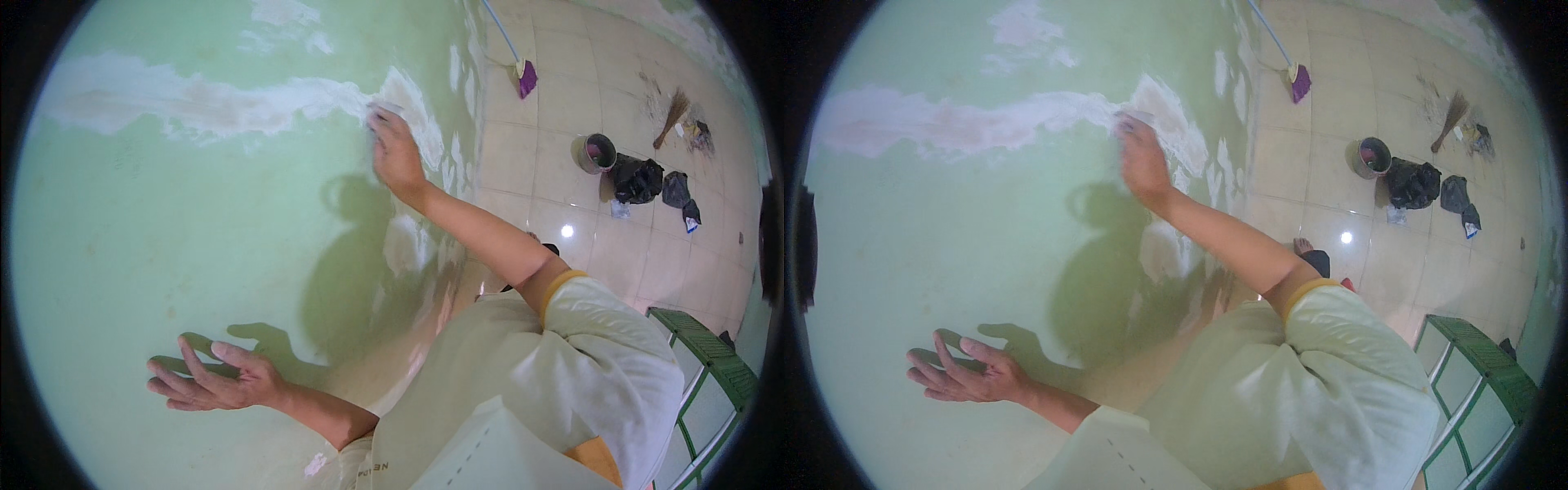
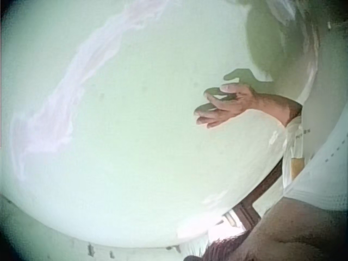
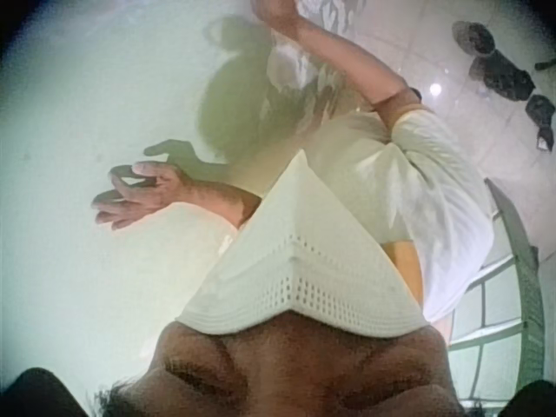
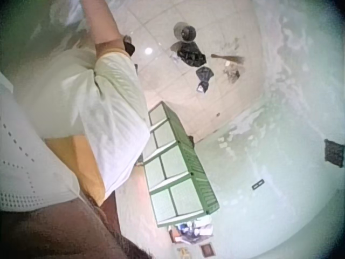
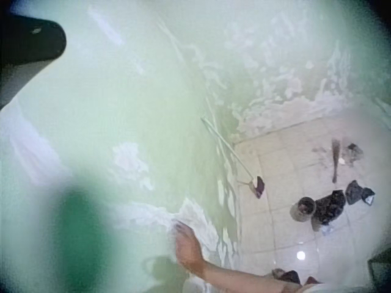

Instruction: The person applies patching compound to a wall using a putty knife and smooths it over damaged areas.

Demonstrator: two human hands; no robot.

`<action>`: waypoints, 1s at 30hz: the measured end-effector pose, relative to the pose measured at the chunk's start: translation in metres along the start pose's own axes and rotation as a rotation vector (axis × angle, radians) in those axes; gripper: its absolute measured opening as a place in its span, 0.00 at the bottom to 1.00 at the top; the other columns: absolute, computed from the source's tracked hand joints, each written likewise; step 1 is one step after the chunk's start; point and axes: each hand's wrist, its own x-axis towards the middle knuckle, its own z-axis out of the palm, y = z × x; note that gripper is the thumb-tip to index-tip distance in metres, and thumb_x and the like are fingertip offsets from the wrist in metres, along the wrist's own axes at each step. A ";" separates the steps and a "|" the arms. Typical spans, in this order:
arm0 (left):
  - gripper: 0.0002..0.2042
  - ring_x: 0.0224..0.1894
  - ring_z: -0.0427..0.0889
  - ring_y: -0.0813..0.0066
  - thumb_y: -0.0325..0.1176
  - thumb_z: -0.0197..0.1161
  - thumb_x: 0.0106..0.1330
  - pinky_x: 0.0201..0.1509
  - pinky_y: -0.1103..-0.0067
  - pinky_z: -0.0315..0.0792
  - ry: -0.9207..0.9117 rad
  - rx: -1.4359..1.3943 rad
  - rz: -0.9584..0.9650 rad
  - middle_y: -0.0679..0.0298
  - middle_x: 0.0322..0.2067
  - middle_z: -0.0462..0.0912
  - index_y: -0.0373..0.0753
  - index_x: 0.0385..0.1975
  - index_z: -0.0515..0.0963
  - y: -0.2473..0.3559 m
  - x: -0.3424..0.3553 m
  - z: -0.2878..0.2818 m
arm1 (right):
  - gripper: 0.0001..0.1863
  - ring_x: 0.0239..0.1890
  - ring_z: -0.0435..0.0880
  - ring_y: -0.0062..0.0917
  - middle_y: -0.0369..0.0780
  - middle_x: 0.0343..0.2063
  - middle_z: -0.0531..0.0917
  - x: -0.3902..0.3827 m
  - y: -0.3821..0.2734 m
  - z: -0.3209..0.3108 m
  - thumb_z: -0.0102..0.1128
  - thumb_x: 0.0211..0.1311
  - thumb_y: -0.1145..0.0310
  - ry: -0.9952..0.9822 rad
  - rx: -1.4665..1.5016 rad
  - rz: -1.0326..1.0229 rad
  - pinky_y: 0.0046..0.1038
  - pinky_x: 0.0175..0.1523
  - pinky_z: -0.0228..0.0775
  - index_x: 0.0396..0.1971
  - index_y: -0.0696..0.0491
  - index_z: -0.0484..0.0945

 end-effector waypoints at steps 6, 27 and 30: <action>0.15 0.66 0.61 0.57 0.43 0.51 0.68 0.70 0.58 0.43 0.013 0.001 0.011 0.57 0.59 0.71 0.44 0.44 0.80 -0.001 -0.002 -0.001 | 0.19 0.55 0.72 0.42 0.48 0.51 0.74 -0.006 -0.016 0.004 0.47 0.54 0.82 0.063 0.107 -0.105 0.34 0.60 0.64 0.47 0.60 0.75; 0.15 0.66 0.62 0.57 0.44 0.52 0.68 0.70 0.58 0.42 0.047 -0.034 0.038 0.57 0.57 0.73 0.43 0.44 0.80 0.004 -0.003 0.010 | 0.15 0.50 0.75 0.43 0.51 0.46 0.77 -0.084 0.125 0.008 0.51 0.56 0.79 -0.178 -0.226 0.535 0.33 0.56 0.67 0.44 0.62 0.76; 0.14 0.67 0.60 0.57 0.42 0.52 0.68 0.71 0.60 0.42 0.003 0.031 0.063 0.54 0.59 0.70 0.42 0.44 0.79 -0.001 -0.003 0.001 | 0.14 0.49 0.75 0.44 0.51 0.46 0.76 -0.066 0.077 0.009 0.51 0.56 0.79 -0.012 -0.079 0.212 0.33 0.56 0.67 0.43 0.62 0.76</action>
